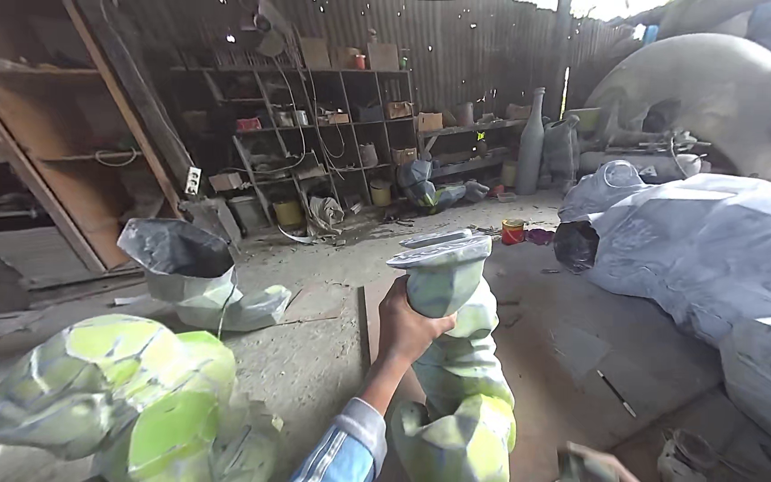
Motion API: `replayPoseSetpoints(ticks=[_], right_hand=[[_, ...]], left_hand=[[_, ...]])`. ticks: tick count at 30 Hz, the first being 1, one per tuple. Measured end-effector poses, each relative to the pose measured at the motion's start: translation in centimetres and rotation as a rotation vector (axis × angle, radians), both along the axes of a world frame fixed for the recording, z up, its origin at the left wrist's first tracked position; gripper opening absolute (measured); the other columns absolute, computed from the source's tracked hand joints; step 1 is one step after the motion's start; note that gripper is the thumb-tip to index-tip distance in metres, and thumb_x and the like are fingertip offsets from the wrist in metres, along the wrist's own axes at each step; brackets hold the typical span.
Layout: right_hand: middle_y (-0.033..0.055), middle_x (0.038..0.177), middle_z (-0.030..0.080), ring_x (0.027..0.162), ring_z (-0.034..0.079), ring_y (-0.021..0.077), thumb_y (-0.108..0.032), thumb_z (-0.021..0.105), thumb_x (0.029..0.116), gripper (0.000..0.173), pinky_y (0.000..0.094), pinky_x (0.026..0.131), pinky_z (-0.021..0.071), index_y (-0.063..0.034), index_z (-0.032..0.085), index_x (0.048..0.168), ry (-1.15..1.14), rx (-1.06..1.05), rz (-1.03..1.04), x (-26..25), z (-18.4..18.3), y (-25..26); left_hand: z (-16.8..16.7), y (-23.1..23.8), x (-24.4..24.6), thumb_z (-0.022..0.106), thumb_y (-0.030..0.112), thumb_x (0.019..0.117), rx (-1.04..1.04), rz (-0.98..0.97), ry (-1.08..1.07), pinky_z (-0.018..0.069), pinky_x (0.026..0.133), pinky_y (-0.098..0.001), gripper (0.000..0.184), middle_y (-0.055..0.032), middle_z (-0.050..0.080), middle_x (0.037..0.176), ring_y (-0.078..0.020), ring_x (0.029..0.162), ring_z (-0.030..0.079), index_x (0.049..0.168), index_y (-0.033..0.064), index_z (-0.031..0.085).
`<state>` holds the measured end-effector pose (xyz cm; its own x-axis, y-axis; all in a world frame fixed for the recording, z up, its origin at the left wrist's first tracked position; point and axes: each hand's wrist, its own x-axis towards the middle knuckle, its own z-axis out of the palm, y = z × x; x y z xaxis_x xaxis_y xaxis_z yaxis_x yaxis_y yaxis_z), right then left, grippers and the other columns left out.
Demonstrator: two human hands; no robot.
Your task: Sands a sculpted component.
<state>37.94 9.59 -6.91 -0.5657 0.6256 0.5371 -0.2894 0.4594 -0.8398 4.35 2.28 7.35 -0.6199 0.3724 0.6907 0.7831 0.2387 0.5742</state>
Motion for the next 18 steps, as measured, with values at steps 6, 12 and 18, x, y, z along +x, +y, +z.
replayPoseSetpoints(ticks=[6,12,18], right_hand=[[-0.0011,0.103,0.075,0.092,0.072,0.0123,-0.021,0.06,0.1006,0.022,0.0333,0.079,0.063,-0.0124,0.072,0.117,0.202,0.259,-0.15,-8.3,11.4,4.7],[-0.0051,0.11,0.071,0.097,0.067,0.0042,-0.017,0.056,0.1018,0.027,0.0266,0.081,0.0601,-0.0169,0.073,0.123,0.226,0.508,-0.275,-14.5,17.7,7.2],[-0.0017,0.116,0.071,0.103,0.066,0.0124,-0.016,0.052,0.101,0.031,0.0397,0.083,0.0551,-0.0175,0.074,0.123,0.16,0.675,-0.459,-14.7,19.4,9.7]], left_hand=[[0.8,1.5,-0.4,0.1,0.046,0.0465,-0.096,-0.007,-0.041,0.0613,0.087,-0.0441,0.09,0.0,0.072,0.106,-0.0125,0.096,0.071,0.122,0.0136,0.063],[1.0,4.0,1.5,0.098,0.05,0.0473,-0.124,-0.068,-0.015,0.0619,0.086,-0.0448,0.091,0.0,0.07,0.107,-0.0127,0.097,0.07,0.124,0.0145,0.062],[2.2,6.1,2.9,0.099,0.051,0.0478,-0.256,-0.018,-0.017,0.0597,0.087,-0.0489,0.096,-0.0049,0.07,0.111,-0.0192,0.1,0.07,0.127,0.0126,0.061]])
